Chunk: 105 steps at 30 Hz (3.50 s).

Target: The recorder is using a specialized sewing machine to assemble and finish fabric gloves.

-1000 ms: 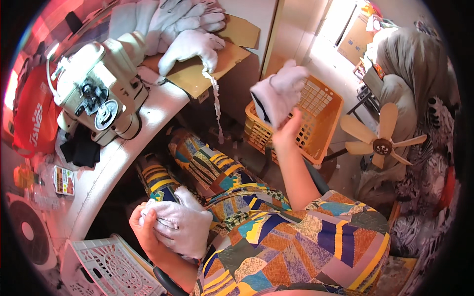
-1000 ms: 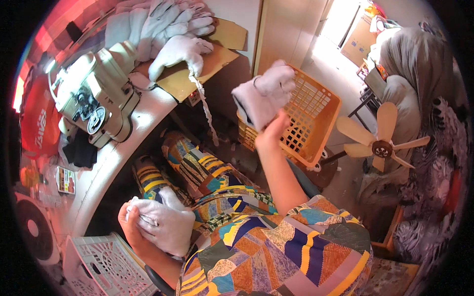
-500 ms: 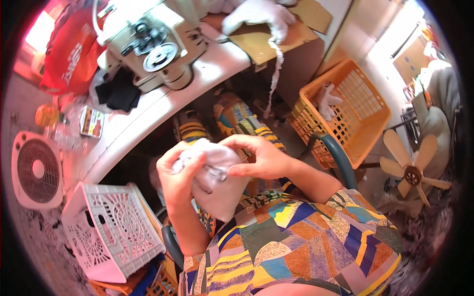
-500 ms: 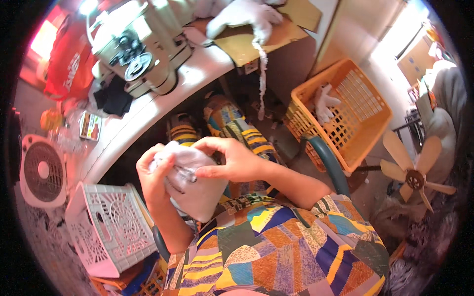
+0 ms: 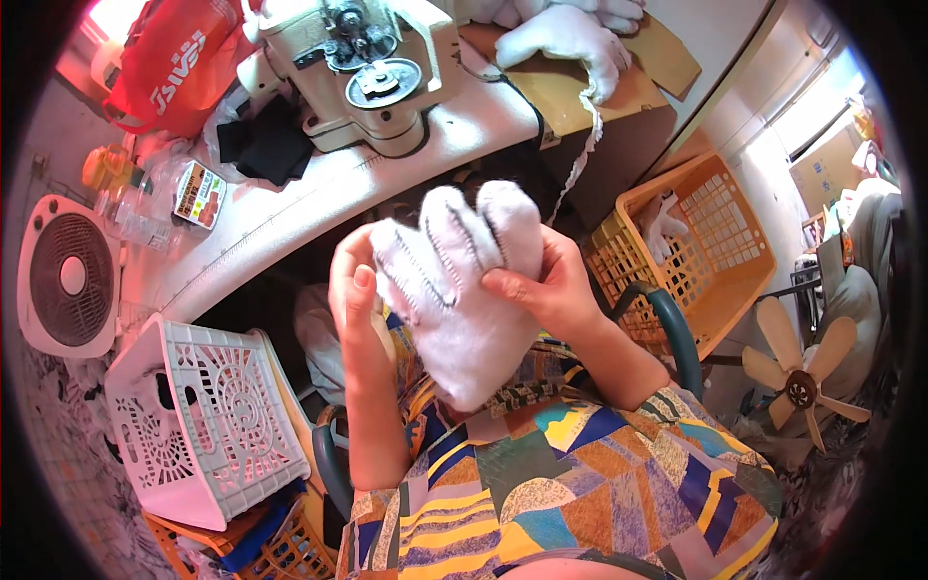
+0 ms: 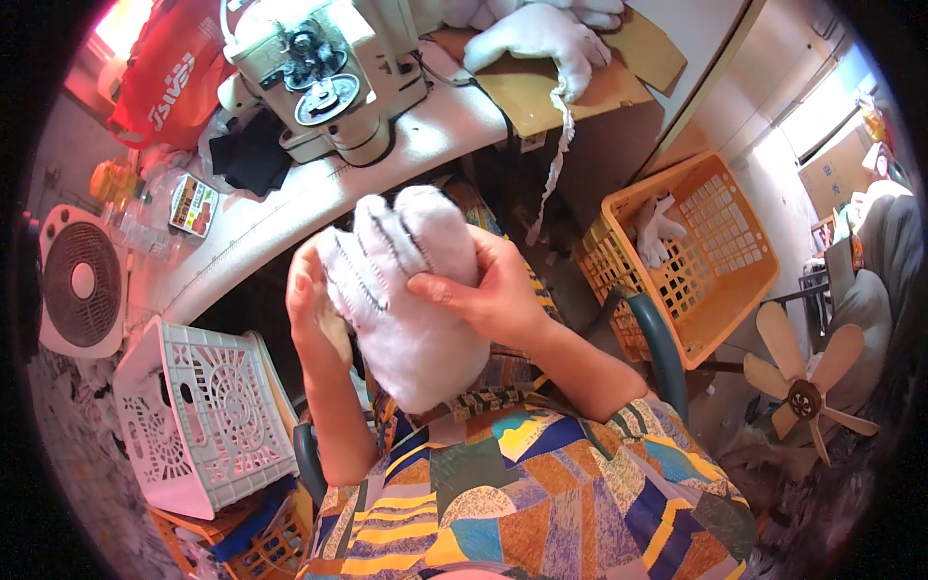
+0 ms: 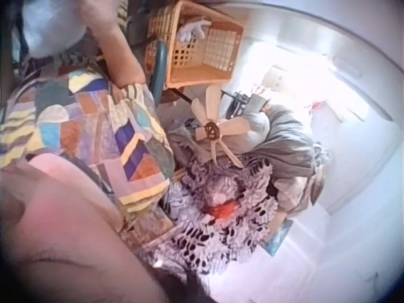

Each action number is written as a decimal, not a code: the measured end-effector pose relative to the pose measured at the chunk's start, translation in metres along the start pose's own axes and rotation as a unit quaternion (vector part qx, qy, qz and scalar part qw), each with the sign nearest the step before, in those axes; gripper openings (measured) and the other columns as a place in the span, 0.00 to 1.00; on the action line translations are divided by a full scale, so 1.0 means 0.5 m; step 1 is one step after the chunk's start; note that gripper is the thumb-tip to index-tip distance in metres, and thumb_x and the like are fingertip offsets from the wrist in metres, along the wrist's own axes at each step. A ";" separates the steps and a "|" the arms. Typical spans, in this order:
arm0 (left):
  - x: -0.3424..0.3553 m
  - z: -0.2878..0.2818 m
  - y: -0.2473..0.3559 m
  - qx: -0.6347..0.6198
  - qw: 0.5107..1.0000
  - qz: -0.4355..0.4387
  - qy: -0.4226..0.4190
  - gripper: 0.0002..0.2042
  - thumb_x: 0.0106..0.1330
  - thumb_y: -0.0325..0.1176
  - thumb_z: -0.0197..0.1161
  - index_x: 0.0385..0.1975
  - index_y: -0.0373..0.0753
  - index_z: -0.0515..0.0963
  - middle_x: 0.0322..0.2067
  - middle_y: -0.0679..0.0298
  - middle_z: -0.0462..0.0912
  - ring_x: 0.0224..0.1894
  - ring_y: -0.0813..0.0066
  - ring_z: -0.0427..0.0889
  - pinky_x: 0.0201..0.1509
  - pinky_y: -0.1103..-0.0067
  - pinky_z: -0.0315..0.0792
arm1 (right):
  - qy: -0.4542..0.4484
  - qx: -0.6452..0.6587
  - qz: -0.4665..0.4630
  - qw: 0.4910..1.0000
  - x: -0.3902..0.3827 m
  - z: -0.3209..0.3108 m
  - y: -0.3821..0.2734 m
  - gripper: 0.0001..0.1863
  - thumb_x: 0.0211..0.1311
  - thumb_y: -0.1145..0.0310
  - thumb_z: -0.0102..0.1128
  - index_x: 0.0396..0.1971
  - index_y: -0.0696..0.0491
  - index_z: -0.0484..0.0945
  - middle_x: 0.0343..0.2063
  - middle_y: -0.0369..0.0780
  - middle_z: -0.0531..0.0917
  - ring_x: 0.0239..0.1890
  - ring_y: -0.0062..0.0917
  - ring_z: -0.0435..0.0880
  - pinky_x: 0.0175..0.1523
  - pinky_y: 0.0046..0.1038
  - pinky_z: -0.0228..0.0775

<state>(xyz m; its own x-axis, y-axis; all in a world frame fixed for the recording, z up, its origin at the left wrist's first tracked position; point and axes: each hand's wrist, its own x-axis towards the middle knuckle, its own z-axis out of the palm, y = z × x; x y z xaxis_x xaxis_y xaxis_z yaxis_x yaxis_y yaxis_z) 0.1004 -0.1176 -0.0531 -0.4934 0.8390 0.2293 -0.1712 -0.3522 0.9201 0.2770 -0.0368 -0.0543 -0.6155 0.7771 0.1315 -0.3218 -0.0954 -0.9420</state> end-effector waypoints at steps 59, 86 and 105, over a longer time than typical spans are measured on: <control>-0.180 -0.100 -0.155 0.467 0.875 0.048 0.115 0.18 0.50 0.15 0.59 0.42 0.34 0.74 0.47 0.53 0.72 0.52 0.55 0.75 0.56 0.70 0.69 | -0.074 -0.376 -0.071 0.921 -0.009 -0.012 0.212 0.11 0.44 0.74 0.66 0.33 0.54 0.82 0.39 0.41 0.81 0.46 0.41 0.74 0.55 0.37 0.66; -0.072 0.016 -0.061 0.459 0.791 0.335 0.227 0.14 0.54 0.29 0.69 0.39 0.35 0.77 0.38 0.59 0.76 0.41 0.69 0.76 0.45 0.79 0.69 | 0.070 -0.416 -0.433 0.797 0.034 0.047 0.073 0.23 0.47 0.78 0.61 0.48 0.61 0.75 0.29 0.43 0.75 0.29 0.37 0.77 0.35 0.33 0.72; -0.136 -0.030 -0.003 -0.352 0.907 -0.208 0.105 0.22 0.69 0.38 0.46 0.57 0.30 0.69 0.55 0.45 0.75 0.56 0.50 0.76 0.64 0.57 0.69 | -0.204 0.171 0.083 0.960 0.027 0.005 0.042 0.22 0.59 0.79 0.62 0.55 0.56 0.77 0.50 0.38 0.82 0.51 0.19 0.79 0.59 0.23 0.69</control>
<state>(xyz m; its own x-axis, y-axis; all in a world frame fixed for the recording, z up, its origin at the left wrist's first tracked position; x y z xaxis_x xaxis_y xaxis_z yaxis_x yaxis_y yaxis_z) 0.1212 -0.1804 -0.0747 -0.3997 0.8886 -0.2251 -0.8451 -0.2620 0.4660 0.2602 -0.0297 -0.0714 -0.8867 0.4322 0.1643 -0.3700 -0.4502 -0.8127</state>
